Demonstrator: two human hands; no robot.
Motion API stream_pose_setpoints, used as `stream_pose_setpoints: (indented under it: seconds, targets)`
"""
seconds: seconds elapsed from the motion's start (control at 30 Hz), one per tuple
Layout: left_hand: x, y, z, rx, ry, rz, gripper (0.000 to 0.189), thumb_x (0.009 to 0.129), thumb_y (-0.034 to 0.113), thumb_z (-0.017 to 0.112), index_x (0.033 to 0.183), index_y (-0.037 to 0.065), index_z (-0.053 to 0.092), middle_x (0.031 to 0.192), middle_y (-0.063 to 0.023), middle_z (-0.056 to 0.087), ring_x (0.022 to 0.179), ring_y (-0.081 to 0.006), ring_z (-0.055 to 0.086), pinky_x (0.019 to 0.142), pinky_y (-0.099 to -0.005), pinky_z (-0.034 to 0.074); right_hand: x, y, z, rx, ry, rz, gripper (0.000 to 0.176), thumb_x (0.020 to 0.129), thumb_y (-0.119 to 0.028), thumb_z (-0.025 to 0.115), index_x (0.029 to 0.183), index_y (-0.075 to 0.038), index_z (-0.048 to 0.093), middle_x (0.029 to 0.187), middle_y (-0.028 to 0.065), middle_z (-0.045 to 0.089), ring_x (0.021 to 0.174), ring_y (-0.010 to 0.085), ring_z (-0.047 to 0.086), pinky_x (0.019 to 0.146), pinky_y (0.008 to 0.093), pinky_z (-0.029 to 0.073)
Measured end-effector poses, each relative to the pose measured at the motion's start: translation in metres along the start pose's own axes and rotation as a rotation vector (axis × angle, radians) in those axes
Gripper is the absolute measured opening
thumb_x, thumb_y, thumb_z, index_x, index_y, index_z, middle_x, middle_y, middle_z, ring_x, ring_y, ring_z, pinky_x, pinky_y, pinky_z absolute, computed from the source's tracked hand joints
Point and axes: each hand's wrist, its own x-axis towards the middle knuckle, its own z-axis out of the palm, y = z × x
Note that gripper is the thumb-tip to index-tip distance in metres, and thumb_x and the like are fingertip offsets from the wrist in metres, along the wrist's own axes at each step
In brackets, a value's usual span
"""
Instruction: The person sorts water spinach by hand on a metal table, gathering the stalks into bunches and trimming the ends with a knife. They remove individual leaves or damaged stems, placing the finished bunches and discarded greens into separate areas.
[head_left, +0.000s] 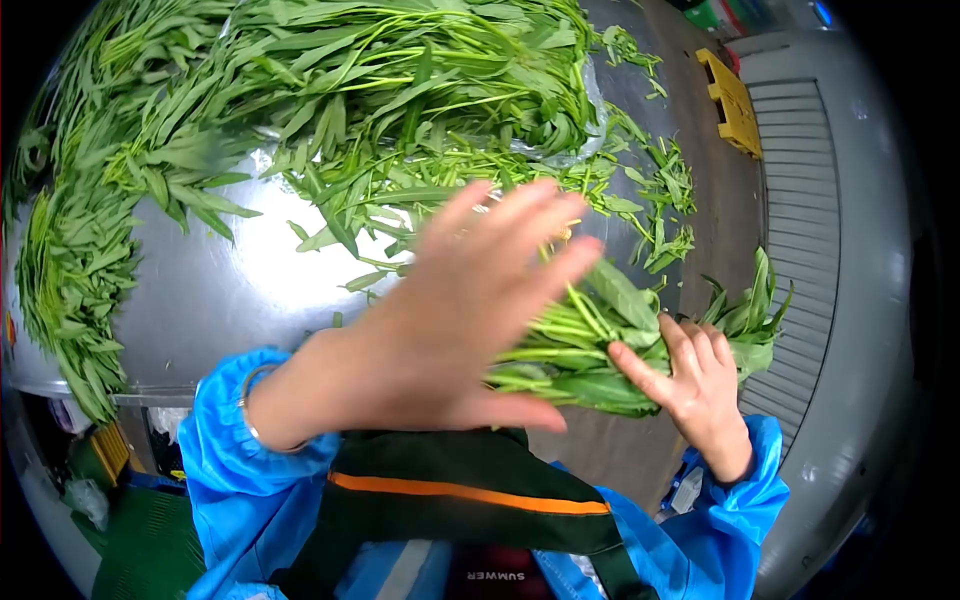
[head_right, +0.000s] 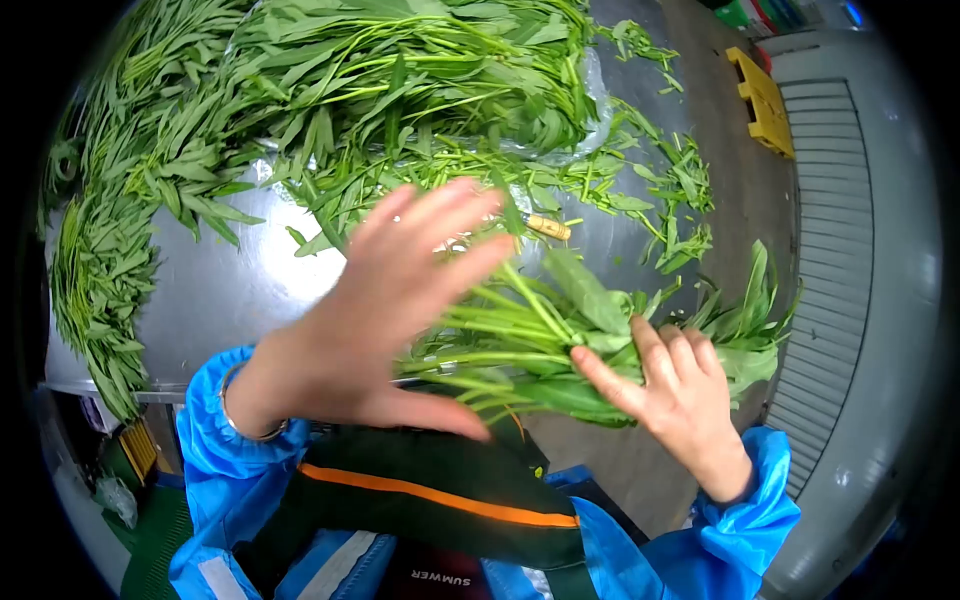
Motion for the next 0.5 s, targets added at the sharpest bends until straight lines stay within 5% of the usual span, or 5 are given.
stream_pose_setpoints:
  seconds: [0.2, 0.4, 0.5]
  targets:
    - [-0.025, -0.017, 0.043, -0.106, -0.552, -0.126, 0.113, 0.06, 0.069, 0.066, 0.126, -0.016, 0.031, 0.124, -0.0276, 0.042, 0.123, -0.0404, 0.035, 0.108, -0.0515, 0.014, 0.006, -0.014, -0.016, 0.017, -0.03, -0.005, 0.06, 0.073, -0.011, 0.055, 0.128, -0.036, 0.049, 0.107, 0.013, 0.054, 0.08, 0.0213, 0.051, 0.071, 0.0316, 0.043]
    - [-0.061, -0.024, 0.094, -0.131, -0.424, -0.211, 0.112, 0.062, 0.069, 0.065, 0.13, -0.012, 0.028, 0.132, -0.0313, 0.031, 0.13, -0.0421, 0.024, 0.109, -0.0509, 0.013, 0.017, -0.021, -0.008, 0.181, -0.118, -0.013, 0.059, 0.069, -0.01, 0.057, 0.125, -0.025, 0.052, 0.11, 0.0166, 0.054, 0.076, 0.023, 0.049, 0.071, 0.0333, 0.041]
    - [-0.067, -0.041, 0.113, -0.339, -0.422, -0.236, 0.105, 0.061, 0.058, 0.074, 0.128, -0.006, 0.026, 0.139, -0.0314, 0.019, 0.134, -0.0428, 0.015, 0.11, -0.0498, 0.011, 0.022, -0.021, -0.007, 0.224, -0.069, -0.061, 0.057, 0.069, -0.01, 0.057, 0.123, -0.025, 0.054, 0.109, 0.0153, 0.055, 0.077, 0.0223, 0.05, 0.071, 0.0326, 0.042]
